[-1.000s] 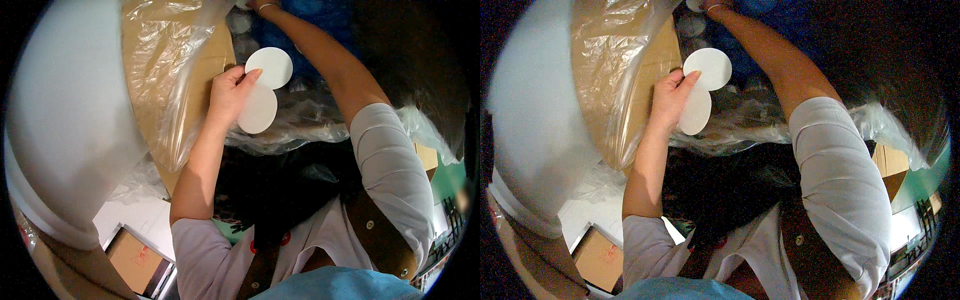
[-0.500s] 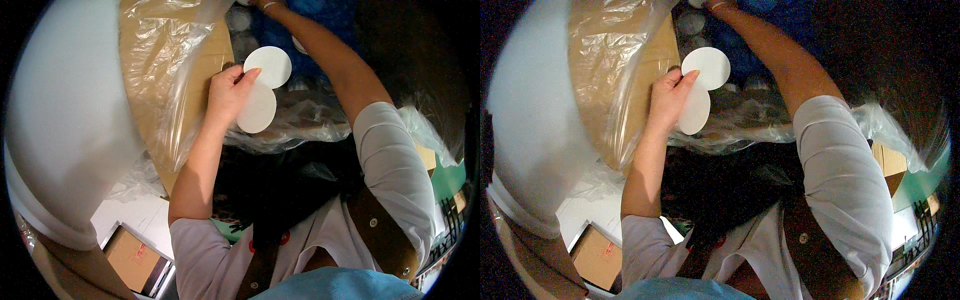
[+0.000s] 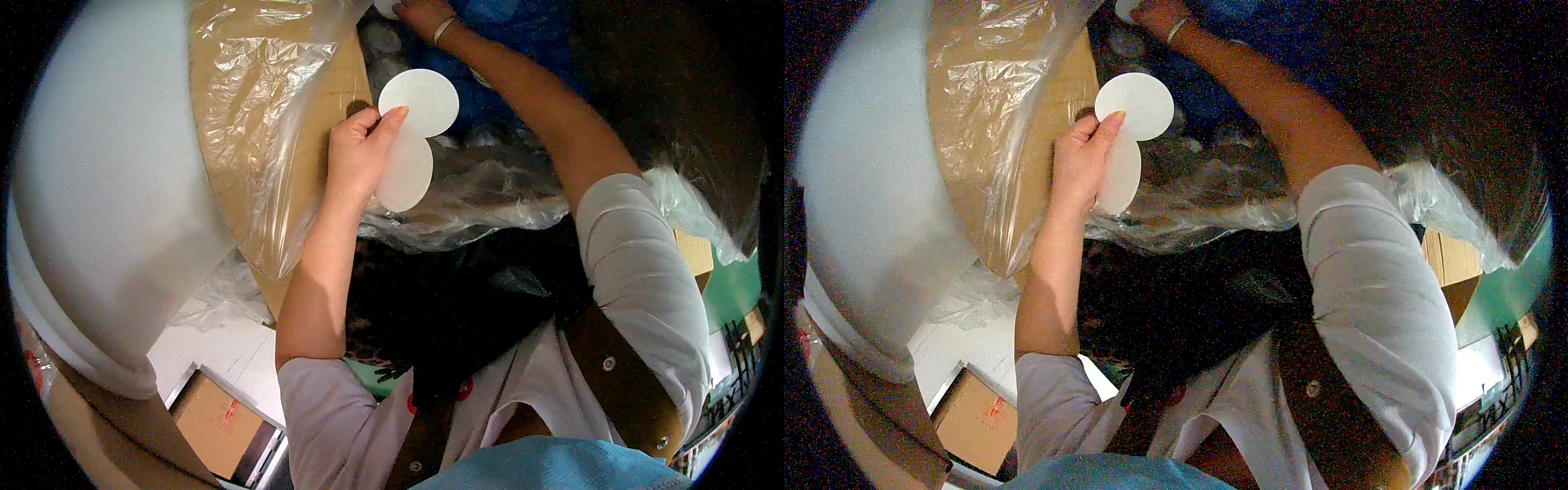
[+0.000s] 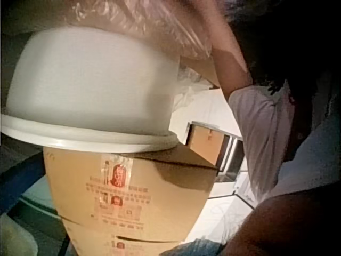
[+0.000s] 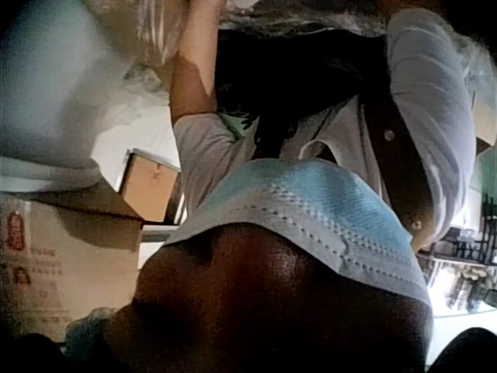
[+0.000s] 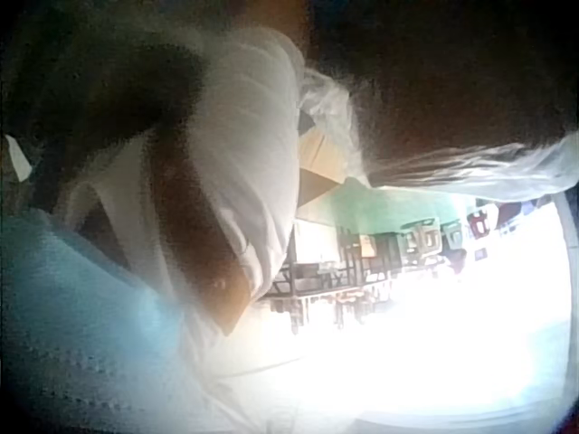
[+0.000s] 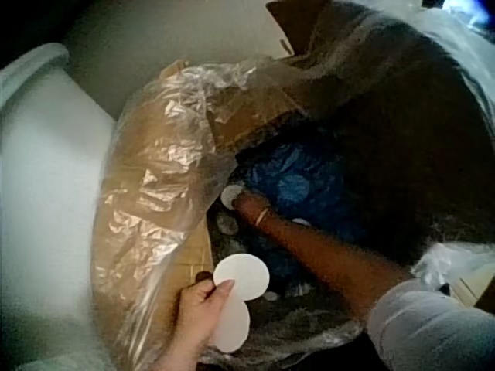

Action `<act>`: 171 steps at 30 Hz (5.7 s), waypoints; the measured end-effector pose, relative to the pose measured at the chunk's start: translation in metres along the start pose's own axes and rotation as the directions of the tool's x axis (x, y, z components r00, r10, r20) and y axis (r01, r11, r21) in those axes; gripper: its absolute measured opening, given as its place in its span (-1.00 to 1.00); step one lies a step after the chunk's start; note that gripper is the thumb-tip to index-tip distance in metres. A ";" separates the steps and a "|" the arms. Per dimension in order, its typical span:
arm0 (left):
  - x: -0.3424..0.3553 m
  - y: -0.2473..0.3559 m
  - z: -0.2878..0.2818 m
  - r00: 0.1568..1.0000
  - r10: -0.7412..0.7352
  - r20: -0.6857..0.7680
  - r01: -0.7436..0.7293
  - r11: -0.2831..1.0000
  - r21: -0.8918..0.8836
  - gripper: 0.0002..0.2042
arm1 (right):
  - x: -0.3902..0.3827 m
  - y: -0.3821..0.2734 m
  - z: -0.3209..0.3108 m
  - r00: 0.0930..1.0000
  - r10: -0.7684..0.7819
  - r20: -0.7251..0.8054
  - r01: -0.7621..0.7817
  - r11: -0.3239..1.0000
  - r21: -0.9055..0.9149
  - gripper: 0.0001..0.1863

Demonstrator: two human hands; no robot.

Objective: The person repeatedly picks up white circular lids from a blue bag, stacks them in their hands, and places them into a cardboard box. The person then carries the box to a table and places it down.

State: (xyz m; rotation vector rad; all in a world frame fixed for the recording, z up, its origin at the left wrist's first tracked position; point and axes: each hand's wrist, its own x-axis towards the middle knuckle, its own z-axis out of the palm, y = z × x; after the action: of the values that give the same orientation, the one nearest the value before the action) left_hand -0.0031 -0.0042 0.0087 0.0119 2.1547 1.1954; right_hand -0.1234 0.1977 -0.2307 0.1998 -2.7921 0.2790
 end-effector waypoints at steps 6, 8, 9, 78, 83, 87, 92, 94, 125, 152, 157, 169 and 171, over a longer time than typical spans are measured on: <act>-0.008 -0.006 -0.005 0.998 0.003 -0.062 -0.003 1.000 -0.011 -0.72 | -0.058 -0.020 -0.101 0.973 -0.123 0.193 0.171 0.953 -0.251 -0.83; -0.004 -0.003 -0.003 0.999 0.017 -0.041 -0.017 1.000 0.010 -0.72 | -0.084 -0.006 -0.116 0.948 -0.065 0.311 0.164 0.939 -0.303 -0.83; -0.002 -0.002 -0.001 0.999 0.012 -0.039 -0.012 1.000 0.007 -0.72 | -0.094 -0.005 -0.119 0.942 -0.044 0.333 0.152 0.940 -0.306 -0.81; 0.004 0.009 -0.003 1.000 0.003 0.008 0.001 0.893 -0.450 -0.79 | -0.063 0.035 -0.150 0.851 0.371 0.371 -0.496 0.799 0.339 -0.70; 0.004 0.010 -0.005 0.996 -0.018 0.086 0.061 0.847 -0.528 -0.72 | -0.073 -0.071 -0.249 0.962 -0.073 0.262 -0.174 0.577 0.798 -0.27; 0.007 0.016 -0.001 0.986 -0.069 0.153 0.151 0.767 -0.624 -0.64 | -0.088 -0.088 -0.252 0.990 -0.034 0.136 -0.072 0.709 0.701 -0.30; 0.004 0.017 -0.004 0.968 -0.090 0.233 0.233 0.663 -0.711 -0.59 | -0.085 -0.099 -0.265 0.957 0.072 0.280 -0.227 0.787 0.574 -0.35; 0.003 0.017 -0.004 0.967 -0.023 0.254 0.209 0.641 -0.738 -0.57 | -0.086 -0.102 -0.263 0.988 0.076 0.132 -0.136 0.830 0.540 -0.36; -0.011 0.033 -0.014 0.890 0.133 0.437 0.314 0.517 -0.796 -0.39 | -0.066 -0.099 -0.258 0.998 0.030 -0.047 0.002 0.828 0.561 -0.51; -0.016 0.015 -0.021 0.938 -0.072 0.338 0.309 0.616 -0.725 -0.66 | -0.008 0.042 -0.067 0.732 0.568 0.376 -0.668 0.488 0.562 -0.68; -0.016 0.019 -0.017 0.939 -0.105 0.328 0.318 0.628 -0.710 -0.65 | 0.031 0.034 0.004 0.787 0.523 0.326 -0.613 0.723 0.320 -0.71; -0.016 0.019 -0.024 0.942 -0.081 0.325 0.296 0.654 -0.696 -0.60 | 0.033 -0.003 0.011 0.849 0.417 0.326 -0.499 0.835 0.231 -0.79; -0.018 0.019 -0.024 0.942 -0.096 0.322 0.306 0.641 -0.704 -0.62 | 0.029 -0.007 0.010 0.869 0.381 0.314 -0.459 0.859 0.227 -0.79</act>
State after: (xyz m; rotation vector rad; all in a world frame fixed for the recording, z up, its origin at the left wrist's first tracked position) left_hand -0.0079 -0.0171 0.0412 -0.4075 1.2583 1.7488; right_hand -0.1522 0.1855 -0.2295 -0.3506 -3.0139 0.8375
